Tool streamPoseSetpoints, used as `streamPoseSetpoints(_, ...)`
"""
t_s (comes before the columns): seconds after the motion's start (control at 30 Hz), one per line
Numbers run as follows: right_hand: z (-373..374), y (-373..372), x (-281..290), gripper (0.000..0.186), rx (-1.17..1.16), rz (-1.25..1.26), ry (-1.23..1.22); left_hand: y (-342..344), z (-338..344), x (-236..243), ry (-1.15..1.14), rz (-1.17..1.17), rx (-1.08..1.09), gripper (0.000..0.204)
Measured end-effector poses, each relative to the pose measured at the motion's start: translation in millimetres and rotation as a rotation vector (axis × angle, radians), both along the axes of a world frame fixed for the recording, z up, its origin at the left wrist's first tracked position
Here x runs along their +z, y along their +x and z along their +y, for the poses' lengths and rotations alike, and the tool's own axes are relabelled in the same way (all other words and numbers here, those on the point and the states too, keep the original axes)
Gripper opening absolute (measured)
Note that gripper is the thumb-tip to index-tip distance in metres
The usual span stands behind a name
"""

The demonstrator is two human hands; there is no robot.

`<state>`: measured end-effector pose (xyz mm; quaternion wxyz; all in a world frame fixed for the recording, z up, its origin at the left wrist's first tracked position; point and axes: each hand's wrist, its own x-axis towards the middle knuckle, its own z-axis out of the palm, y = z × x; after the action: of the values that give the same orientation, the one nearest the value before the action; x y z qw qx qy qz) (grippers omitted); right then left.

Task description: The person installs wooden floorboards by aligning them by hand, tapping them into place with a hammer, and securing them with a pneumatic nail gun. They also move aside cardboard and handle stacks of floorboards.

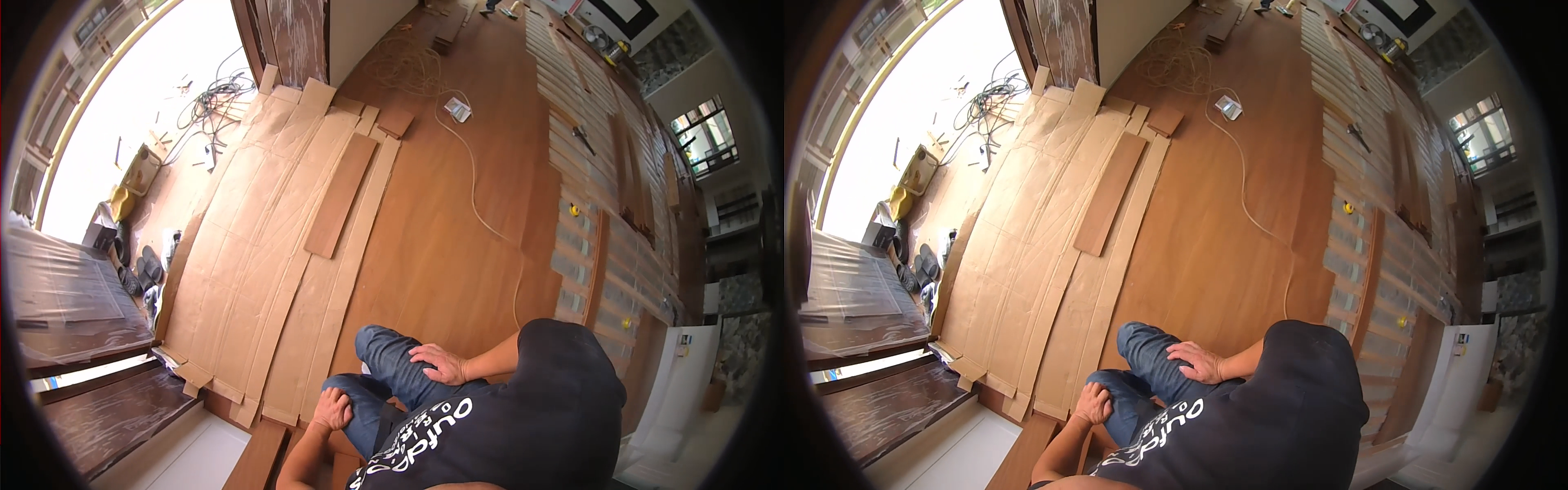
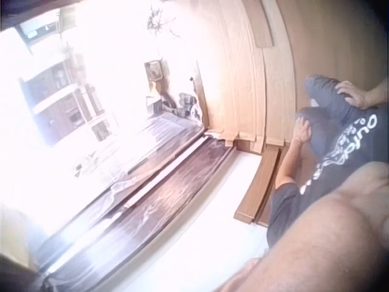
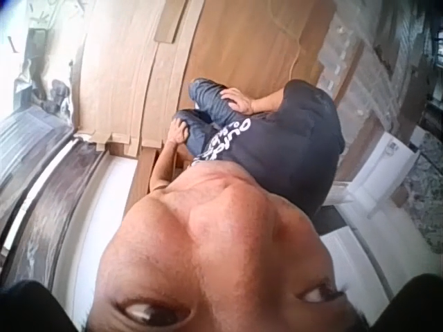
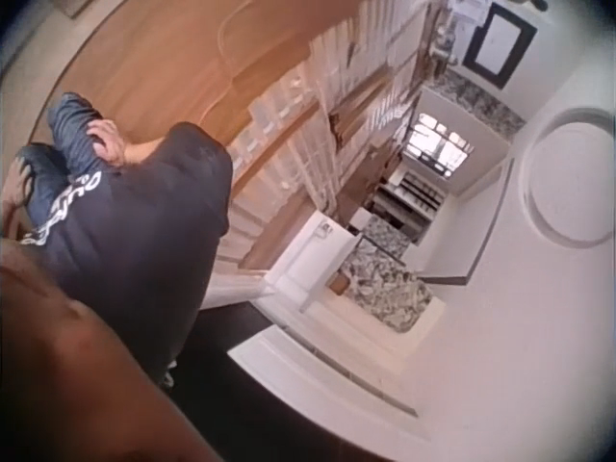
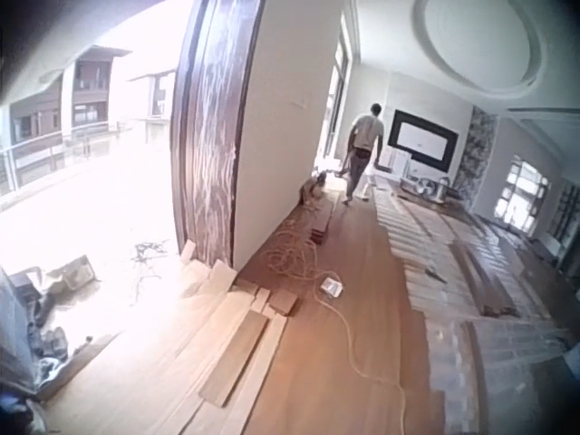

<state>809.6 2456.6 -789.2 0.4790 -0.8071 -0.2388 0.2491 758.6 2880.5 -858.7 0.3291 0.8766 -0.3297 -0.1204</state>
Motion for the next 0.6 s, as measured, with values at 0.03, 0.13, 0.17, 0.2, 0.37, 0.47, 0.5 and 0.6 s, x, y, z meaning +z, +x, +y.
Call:
streamPoseSetpoints(0.03, -4, -15, 17, 0.046, -0.034, 0.028, -0.033, -3, -9, 19, 0.038, 0.030, -0.045, 0.016)
streamPoseSetpoints(0.13, -9, -50, 55, 0.040, -0.125, -0.006, -0.052, 7, -33, 43, 0.291, 0.380, -0.113, 0.018)
streamPoseSetpoints(0.17, -18, -71, 65, 0.038, -0.200, 0.061, -0.085, 24, -55, 81, 0.237, 0.437, -0.031, 0.018)
streamPoseSetpoints(0.2, -27, -94, 72, 0.036, -0.277, 0.132, -0.112, 54, -88, 141, 0.186, 0.497, 0.050, 0.018)
streamPoseSetpoints(0.37, -73, -168, 79, 0.029, -0.691, 0.324, -0.383, 176, -166, 355, -0.323, 0.179, 0.322, 0.017)
streamPoseSetpoints(0.47, -122, -200, 80, 0.029, -0.887, 0.493, -0.430, 232, -216, 512, -0.423, 0.069, 0.327, 0.013)
streamPoseSetpoints(0.5, -138, -206, 82, 0.030, -0.899, 0.481, -0.458, 243, -233, 561, -0.514, -0.005, 0.276, 0.011)
streamPoseSetpoints(0.6, -176, -217, 119, 0.034, -0.962, 0.488, -0.479, 231, -294, 719, -0.744, -0.147, 0.174, 0.013)
